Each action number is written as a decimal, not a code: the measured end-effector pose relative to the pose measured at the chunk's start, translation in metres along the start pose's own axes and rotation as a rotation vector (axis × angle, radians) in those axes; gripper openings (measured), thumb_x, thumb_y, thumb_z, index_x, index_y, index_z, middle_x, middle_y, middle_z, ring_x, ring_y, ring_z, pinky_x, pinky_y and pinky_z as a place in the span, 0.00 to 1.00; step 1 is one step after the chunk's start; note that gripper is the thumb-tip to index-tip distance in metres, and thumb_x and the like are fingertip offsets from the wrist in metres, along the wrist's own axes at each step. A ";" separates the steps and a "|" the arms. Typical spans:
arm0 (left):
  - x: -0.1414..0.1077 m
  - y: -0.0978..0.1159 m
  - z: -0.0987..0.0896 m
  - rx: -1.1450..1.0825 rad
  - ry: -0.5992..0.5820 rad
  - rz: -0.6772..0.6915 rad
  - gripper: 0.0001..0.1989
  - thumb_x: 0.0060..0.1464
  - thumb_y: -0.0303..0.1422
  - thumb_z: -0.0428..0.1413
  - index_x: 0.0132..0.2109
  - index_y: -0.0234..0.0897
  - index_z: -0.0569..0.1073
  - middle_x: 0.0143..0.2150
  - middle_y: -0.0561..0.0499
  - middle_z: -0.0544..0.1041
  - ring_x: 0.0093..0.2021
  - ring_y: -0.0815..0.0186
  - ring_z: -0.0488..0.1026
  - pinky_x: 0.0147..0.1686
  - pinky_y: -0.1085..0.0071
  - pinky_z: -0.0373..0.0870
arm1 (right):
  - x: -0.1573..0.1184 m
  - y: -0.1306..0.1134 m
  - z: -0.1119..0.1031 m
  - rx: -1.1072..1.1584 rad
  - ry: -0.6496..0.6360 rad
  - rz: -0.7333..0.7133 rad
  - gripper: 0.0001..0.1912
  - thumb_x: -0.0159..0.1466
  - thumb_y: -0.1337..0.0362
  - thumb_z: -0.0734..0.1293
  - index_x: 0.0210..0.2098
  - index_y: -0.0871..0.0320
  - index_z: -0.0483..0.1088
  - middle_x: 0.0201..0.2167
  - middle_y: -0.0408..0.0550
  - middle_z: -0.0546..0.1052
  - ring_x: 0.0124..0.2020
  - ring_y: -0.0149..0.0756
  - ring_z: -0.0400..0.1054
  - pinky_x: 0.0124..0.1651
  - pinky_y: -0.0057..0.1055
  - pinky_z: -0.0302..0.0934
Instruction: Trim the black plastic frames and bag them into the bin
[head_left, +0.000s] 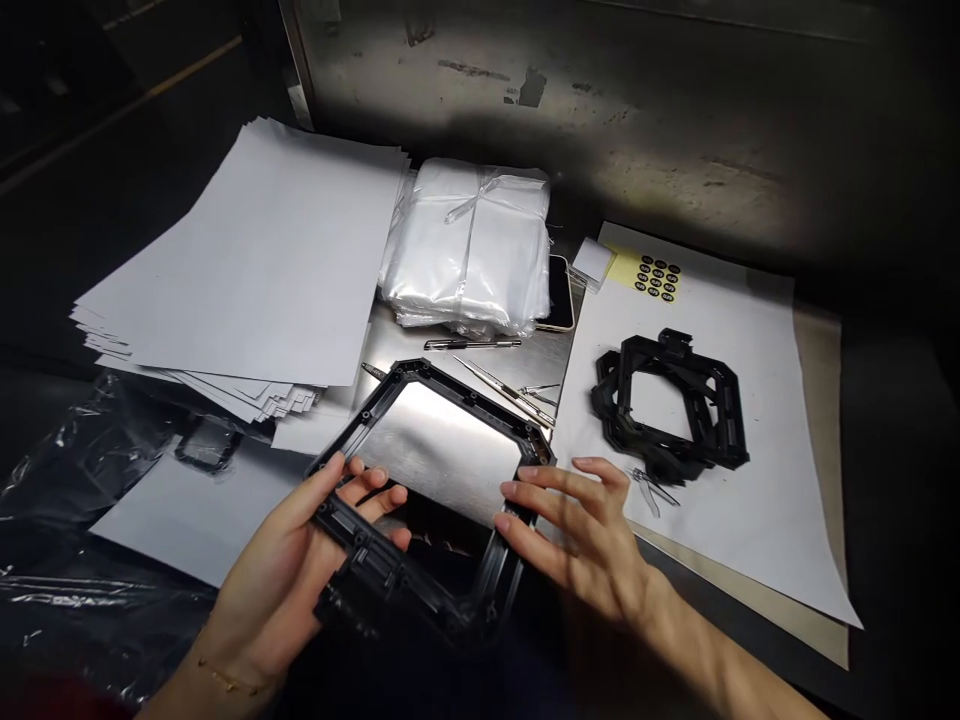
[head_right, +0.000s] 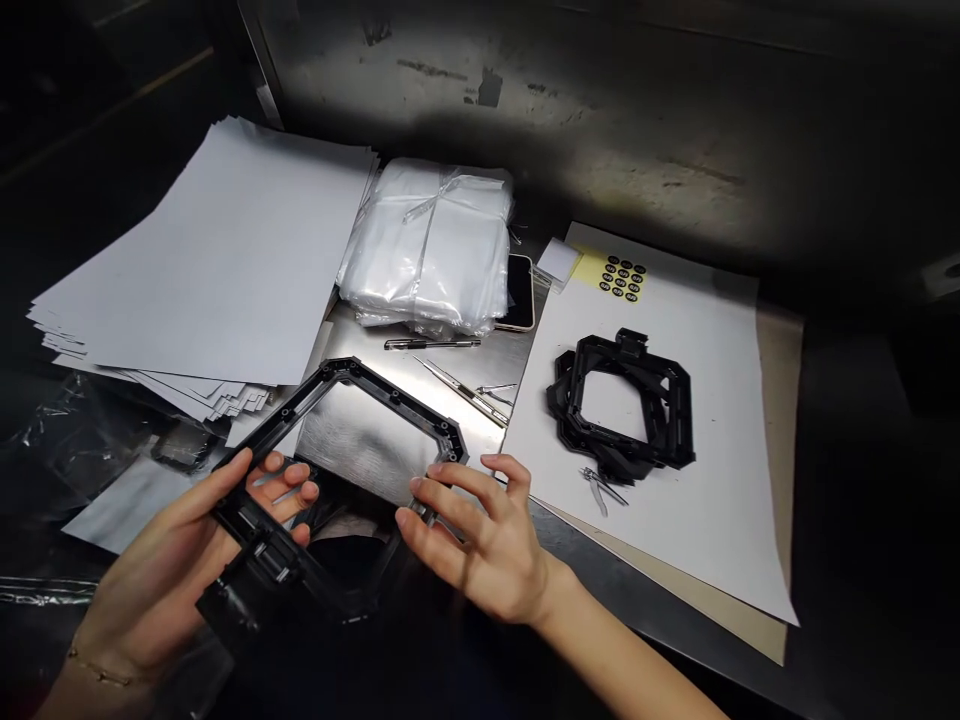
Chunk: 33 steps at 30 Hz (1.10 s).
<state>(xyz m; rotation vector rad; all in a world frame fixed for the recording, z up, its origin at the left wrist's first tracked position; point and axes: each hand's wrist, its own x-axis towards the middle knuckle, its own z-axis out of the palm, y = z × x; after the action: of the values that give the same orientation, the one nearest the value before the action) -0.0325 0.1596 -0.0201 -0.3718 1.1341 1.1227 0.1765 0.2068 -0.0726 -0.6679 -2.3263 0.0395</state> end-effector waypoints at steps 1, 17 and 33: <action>-0.001 0.001 0.001 0.000 0.002 0.008 0.07 0.52 0.30 0.49 0.30 0.34 0.69 0.32 0.49 0.70 0.32 0.64 0.73 0.28 0.65 0.74 | 0.002 0.001 -0.001 0.007 0.004 -0.012 0.08 0.56 0.73 0.64 0.30 0.53 0.69 0.28 0.42 0.76 0.36 0.32 0.67 0.42 0.39 0.52; -0.013 0.007 0.010 -0.014 -0.044 0.081 0.06 0.50 0.30 0.50 0.29 0.35 0.71 0.31 0.50 0.71 0.32 0.64 0.72 0.27 0.67 0.73 | 0.021 0.011 -0.008 0.017 0.030 -0.118 0.10 0.53 0.76 0.65 0.28 0.52 0.69 0.28 0.41 0.75 0.36 0.32 0.66 0.41 0.37 0.54; 0.055 -0.006 -0.035 0.295 -0.017 0.642 0.07 0.44 0.34 0.58 0.26 0.40 0.66 0.20 0.59 0.66 0.23 0.74 0.62 0.28 0.80 0.64 | 0.045 0.017 0.017 0.885 -0.427 0.474 0.10 0.61 0.63 0.58 0.30 0.59 0.68 0.27 0.43 0.73 0.29 0.28 0.67 0.33 0.23 0.62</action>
<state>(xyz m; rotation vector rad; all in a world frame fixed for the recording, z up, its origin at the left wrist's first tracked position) -0.0466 0.1597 -0.0838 0.2561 1.4280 1.4745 0.1457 0.2453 -0.0611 -0.7499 -2.1409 1.4453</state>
